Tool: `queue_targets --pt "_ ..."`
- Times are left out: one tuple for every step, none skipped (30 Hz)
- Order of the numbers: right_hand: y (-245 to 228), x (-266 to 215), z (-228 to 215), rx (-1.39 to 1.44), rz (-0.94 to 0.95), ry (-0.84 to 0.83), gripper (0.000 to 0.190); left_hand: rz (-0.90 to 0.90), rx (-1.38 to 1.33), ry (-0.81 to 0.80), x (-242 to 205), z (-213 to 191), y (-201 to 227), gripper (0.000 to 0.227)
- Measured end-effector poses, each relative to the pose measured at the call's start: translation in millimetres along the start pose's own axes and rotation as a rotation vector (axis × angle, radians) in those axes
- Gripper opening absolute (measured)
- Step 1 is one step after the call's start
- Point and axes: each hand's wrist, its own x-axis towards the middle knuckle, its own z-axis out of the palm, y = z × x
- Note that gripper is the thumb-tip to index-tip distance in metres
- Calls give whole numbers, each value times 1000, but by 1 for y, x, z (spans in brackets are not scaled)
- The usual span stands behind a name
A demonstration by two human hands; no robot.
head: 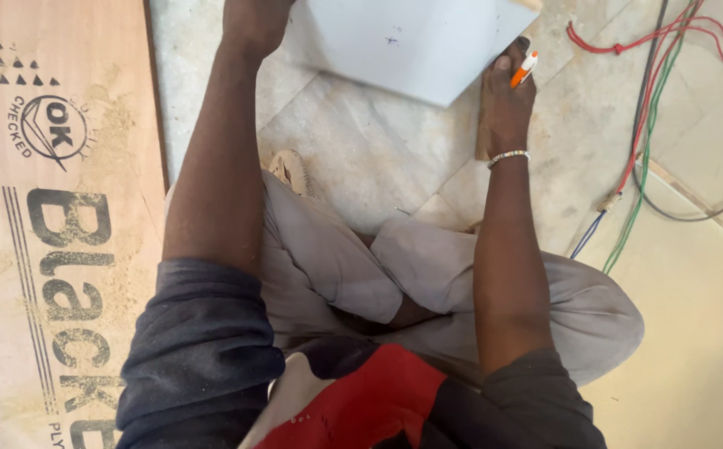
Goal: The person marks lines and points on wood panels using a marker and a measuring tape, and handles various wood pieces by hand.
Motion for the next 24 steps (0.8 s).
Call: queue_targets --pt "-1 0 0 29 -8 -15 43 -49 50 11 3 3 -4 28" --pt "-4 -4 4 32 -6 -14 43 -50 52 9 3 8 -5 28" --pt "-9 -7 11 153 53 11 45 -76 -55 49 4 11 -3 28" --pt "-16 -11 17 273 112 35 48 -101 -164 89 5 11 1 29" --pt "-23 -13 22 279 111 27 48 -103 -158 98 4 8 6 29" --pt "-31 -16 26 257 175 81 49 -178 -313 98 2 7 13 31" --pt "-36 -19 29 226 241 136 49 -257 -473 97 -2 9 20 35" --pt "-39 -21 32 225 243 127 49 -262 -474 104 -5 9 25 35" --pt "-42 -23 33 210 231 131 47 -287 -495 69 -6 9 30 36" --pt "-44 -23 34 196 220 134 44 -312 -516 33 -6 8 30 38" --pt "-45 -24 36 196 219 129 44 -313 -517 38 -6 8 29 38" --pt "-46 -24 36 236 227 136 44 -268 -654 30 -6 10 28 37" --pt "-47 -26 35 275 236 147 45 -223 -790 17 -7 12 28 36" --pt "-48 -27 34 273 237 144 45 -225 -792 19 -7 11 28 36" --pt "-48 -27 33 285 240 145 45 -234 -783 -14 -7 8 31 36" --pt "-47 -27 33 297 243 146 45 -243 -773 -47 -7 5 36 36" --pt "-45 -26 32 296 244 140 45 -254 -762 -79 -8 0 42 36" --pt "-43 -26 31 287 225 130 43 -265 -751 -111 -10 -5 49 37" --pt "-40 -25 29 279 205 120 42 -275 -740 -142 -12 -9 55 37" --pt "-38 -25 28 278 207 114 42 -278 -741 -136 -13 -13 61 37" --pt "-36 -25 26 266 219 129 42 -272 -784 -146 -14 -16 67 35" --pt "-34 -25 24 254 230 145 43 -266 -827 -156 -15 -18 73 34" --pt "-33 -25 22 253 232 142 43 -269 -828 -154 -18 -20 77 34" --pt "-32 -26 20 226 228 134 41 -236 -824 -172 -20 -23 79 33"
